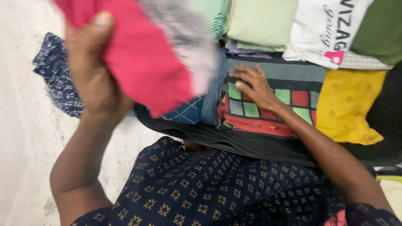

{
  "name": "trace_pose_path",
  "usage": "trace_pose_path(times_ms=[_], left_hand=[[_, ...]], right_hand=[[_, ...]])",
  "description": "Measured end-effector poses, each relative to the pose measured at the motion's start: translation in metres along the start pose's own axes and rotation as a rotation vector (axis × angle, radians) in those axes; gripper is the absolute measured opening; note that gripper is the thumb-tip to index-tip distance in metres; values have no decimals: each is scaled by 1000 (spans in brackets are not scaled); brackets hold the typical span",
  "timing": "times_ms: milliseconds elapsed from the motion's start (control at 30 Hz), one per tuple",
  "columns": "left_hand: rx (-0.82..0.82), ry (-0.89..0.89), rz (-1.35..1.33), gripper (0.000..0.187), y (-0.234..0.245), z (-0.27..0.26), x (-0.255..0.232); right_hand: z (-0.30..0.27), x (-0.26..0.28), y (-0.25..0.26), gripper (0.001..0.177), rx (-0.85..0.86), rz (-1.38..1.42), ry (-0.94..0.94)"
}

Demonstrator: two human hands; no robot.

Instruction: The person packs a suitcase by organizing folded clothes, including shirts and pants, into different compartments of the bag.

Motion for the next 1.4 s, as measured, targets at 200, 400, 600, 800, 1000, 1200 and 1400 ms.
trace_pose_path(times_ms=[200, 400, 600, 800, 1000, 1200, 1400], left_hand=[[234, 369, -119, 46, -31, 19, 115], [-33, 726, 537, 53, 101, 46, 288], [-6, 582, 762, 47, 145, 48, 315], [487, -345, 913, 74, 91, 36, 272], [333, 247, 993, 47, 107, 39, 292], [425, 231, 747, 49, 87, 44, 289], [542, 615, 750, 60, 78, 13, 301]], right_hand=[[-21, -28, 37, 73, -761, -394, -322], [-17, -95, 10, 88, -274, 1452, -622], [-11, -114, 3, 97, -281, 1386, -490], [-11, -103, 9, 111, -295, 1444, -545], [-17, -99, 17, 97, -268, 1472, -456], [-36, -90, 49, 58, -265, 1112, -654], [-65, -78, 107, 50, -327, 821, -627]])
Point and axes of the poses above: each hand's wrist, its own z-axis towards the middle knuckle, its own y-axis out of the back of the hand, x = y × z, the point moved 5 cm from there along z, towards the middle knuckle, and after that the axes turned 5 degrees about -x, right-handed, at the moved point
